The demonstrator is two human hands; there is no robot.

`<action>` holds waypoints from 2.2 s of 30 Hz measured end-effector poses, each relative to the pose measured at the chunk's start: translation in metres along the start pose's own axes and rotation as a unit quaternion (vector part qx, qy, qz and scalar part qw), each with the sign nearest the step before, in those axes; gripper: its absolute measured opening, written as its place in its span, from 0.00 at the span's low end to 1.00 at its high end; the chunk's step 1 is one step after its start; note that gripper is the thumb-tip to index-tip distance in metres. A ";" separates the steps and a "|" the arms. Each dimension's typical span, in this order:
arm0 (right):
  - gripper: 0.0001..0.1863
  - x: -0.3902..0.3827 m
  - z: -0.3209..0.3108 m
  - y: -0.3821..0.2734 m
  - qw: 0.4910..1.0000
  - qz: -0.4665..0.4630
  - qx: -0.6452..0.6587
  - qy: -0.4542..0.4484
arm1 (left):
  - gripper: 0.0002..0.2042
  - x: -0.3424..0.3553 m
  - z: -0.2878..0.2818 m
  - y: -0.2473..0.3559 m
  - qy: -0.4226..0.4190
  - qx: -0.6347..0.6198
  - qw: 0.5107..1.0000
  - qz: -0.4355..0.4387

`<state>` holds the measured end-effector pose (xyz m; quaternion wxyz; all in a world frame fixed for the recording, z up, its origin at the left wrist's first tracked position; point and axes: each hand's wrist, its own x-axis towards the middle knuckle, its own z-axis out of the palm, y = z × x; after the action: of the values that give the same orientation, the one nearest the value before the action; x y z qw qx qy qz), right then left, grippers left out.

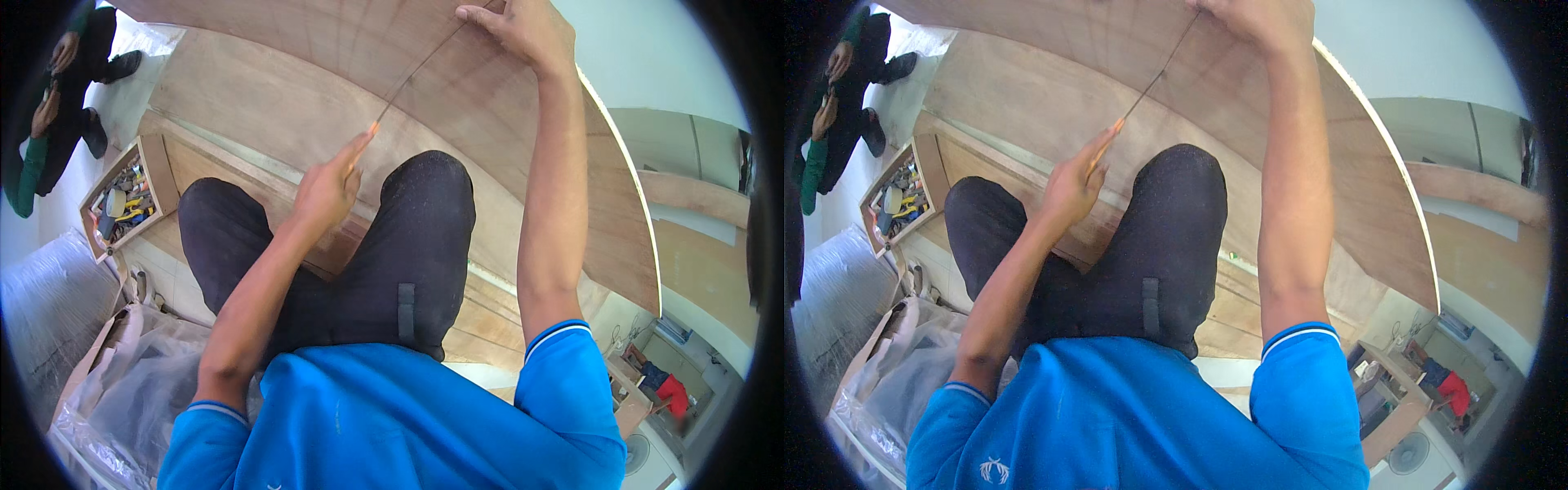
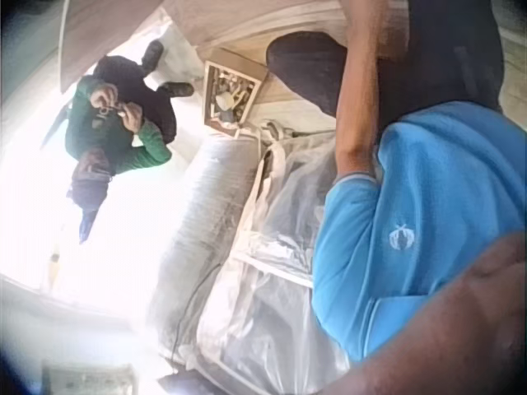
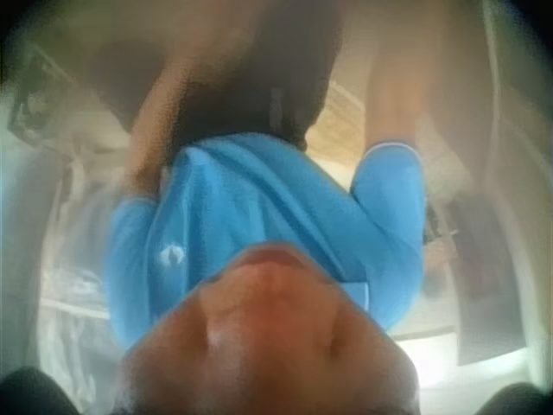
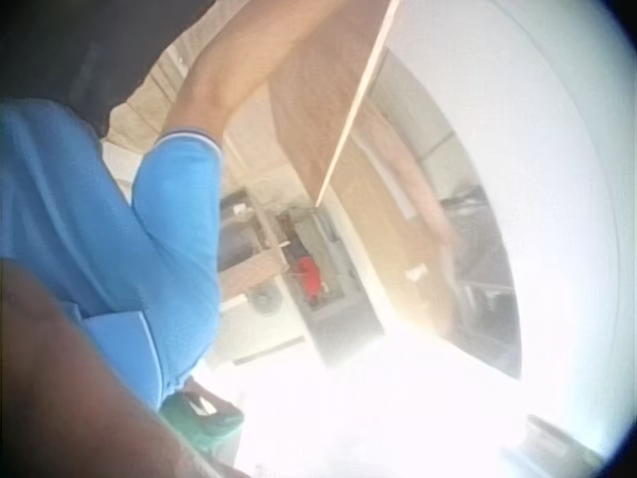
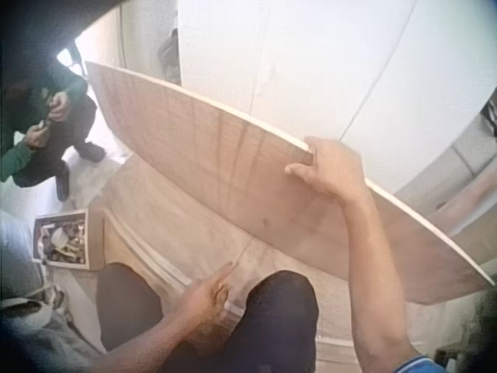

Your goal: The person uses a hand saw to cut a curved wooden panel while kneeling on the floor. They hold the panel steady with one hand and saw along a marked line with the other, occasionally adjusting the panel's position.

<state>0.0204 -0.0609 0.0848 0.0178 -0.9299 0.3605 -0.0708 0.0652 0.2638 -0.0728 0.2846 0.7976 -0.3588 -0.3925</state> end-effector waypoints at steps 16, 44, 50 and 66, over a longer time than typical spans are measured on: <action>0.33 -0.012 -0.005 0.000 1.000 0.006 -0.015 0.010 | 0.37 0.024 0.021 -0.003 0.065 -0.031 0.990 0.118; 0.30 0.013 0.008 0.010 0.999 -0.048 -0.013 0.013 | 0.34 0.164 0.062 -0.020 0.109 -0.002 0.983 0.149; 0.28 0.000 -0.011 0.017 1.000 -0.013 0.008 0.007 | 0.37 -0.041 -0.013 0.019 0.020 -0.067 0.992 0.101; 0.25 0.002 -0.012 0.020 0.999 -0.020 0.037 0.026 | 0.36 -0.057 -0.018 0.023 0.019 0.004 0.998 0.062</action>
<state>0.0070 -0.0773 0.0950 0.0410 -0.9335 0.3393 -0.1089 0.0468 0.2988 -0.0222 0.3121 0.7820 -0.4037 -0.3579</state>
